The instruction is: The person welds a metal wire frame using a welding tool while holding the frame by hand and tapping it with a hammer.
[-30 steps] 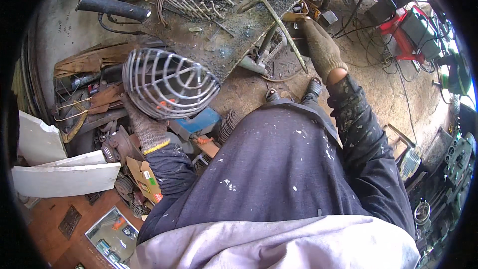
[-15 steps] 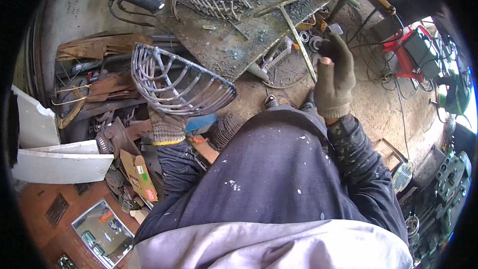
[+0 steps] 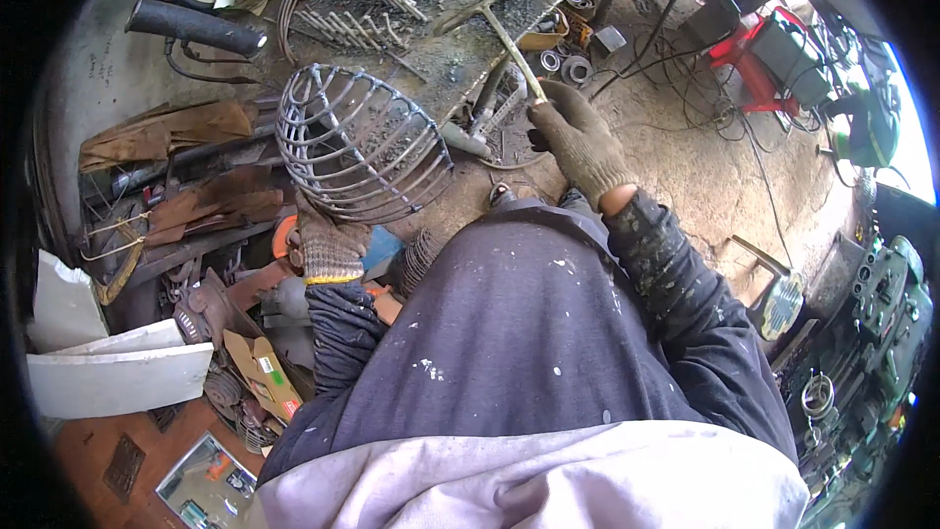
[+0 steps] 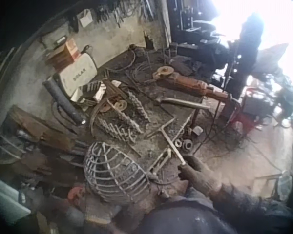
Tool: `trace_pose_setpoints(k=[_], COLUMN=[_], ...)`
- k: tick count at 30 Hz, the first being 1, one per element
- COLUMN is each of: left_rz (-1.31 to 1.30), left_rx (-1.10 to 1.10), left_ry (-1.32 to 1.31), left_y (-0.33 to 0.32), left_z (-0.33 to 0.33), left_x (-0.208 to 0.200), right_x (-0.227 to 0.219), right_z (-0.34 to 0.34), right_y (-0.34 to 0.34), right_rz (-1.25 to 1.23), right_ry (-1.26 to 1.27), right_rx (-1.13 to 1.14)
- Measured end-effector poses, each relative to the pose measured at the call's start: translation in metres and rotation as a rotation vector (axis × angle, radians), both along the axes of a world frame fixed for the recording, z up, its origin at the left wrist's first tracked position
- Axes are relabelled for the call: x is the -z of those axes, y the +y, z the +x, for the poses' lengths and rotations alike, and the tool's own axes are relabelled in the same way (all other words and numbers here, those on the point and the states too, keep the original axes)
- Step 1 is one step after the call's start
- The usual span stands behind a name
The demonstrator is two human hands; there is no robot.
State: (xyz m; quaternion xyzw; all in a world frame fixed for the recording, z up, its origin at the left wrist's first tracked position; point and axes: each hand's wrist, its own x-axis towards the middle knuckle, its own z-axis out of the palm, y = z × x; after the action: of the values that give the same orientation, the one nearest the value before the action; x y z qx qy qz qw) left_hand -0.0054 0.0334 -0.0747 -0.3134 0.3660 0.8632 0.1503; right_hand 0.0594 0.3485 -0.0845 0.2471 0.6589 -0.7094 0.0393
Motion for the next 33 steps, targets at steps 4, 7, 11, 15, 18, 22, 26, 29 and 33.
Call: trace_pose_setpoints(k=[4, 7, 11, 15, 18, 22, 26, 29, 33], left_rz=[-0.024, -0.071, -0.043, -0.05, -0.059, -0.075, -0.008, -0.008, 0.003], left_rx=[0.009, -0.029, -0.118, -0.111, -0.153, -0.19, -0.145, -0.158, -0.19], left_ry=[-0.025, -0.052, -0.059, 0.004, 0.002, -0.069, 0.031, 0.027, 0.029], left_y=[0.013, 0.02, 0.015, 0.006, 0.009, 0.015, -0.003, 0.003, 0.013], left_z=[-0.003, 0.001, 0.013, 0.023, 0.028, 0.03, 0.037, 0.034, 0.036], left_x=[0.005, 0.005, 0.027, 0.051, 0.051, 0.052, 0.083, 0.085, 0.079], right_x=[-0.004, -0.005, 0.0, 0.008, 0.016, 0.016, 0.004, 0.001, -0.004], right_z=[-0.021, -0.042, -0.056, -0.061, -0.064, -0.059, -0.026, -0.009, -0.007], right_y=[0.007, 0.012, 0.011, 0.008, 0.022, 0.007, -0.009, -0.011, -0.011], right_rz=[-0.169, -0.081, -0.067, -0.372, -0.246, 0.076, 0.243, 0.274, 0.352], right_ry=[-0.073, -0.102, -0.139, -0.103, -0.041, -0.151, 0.032, 0.047, 0.03], right_rx=[-0.056, -0.12, -0.164, -0.079, -0.283, -0.159, -0.131, -0.188, -0.319])
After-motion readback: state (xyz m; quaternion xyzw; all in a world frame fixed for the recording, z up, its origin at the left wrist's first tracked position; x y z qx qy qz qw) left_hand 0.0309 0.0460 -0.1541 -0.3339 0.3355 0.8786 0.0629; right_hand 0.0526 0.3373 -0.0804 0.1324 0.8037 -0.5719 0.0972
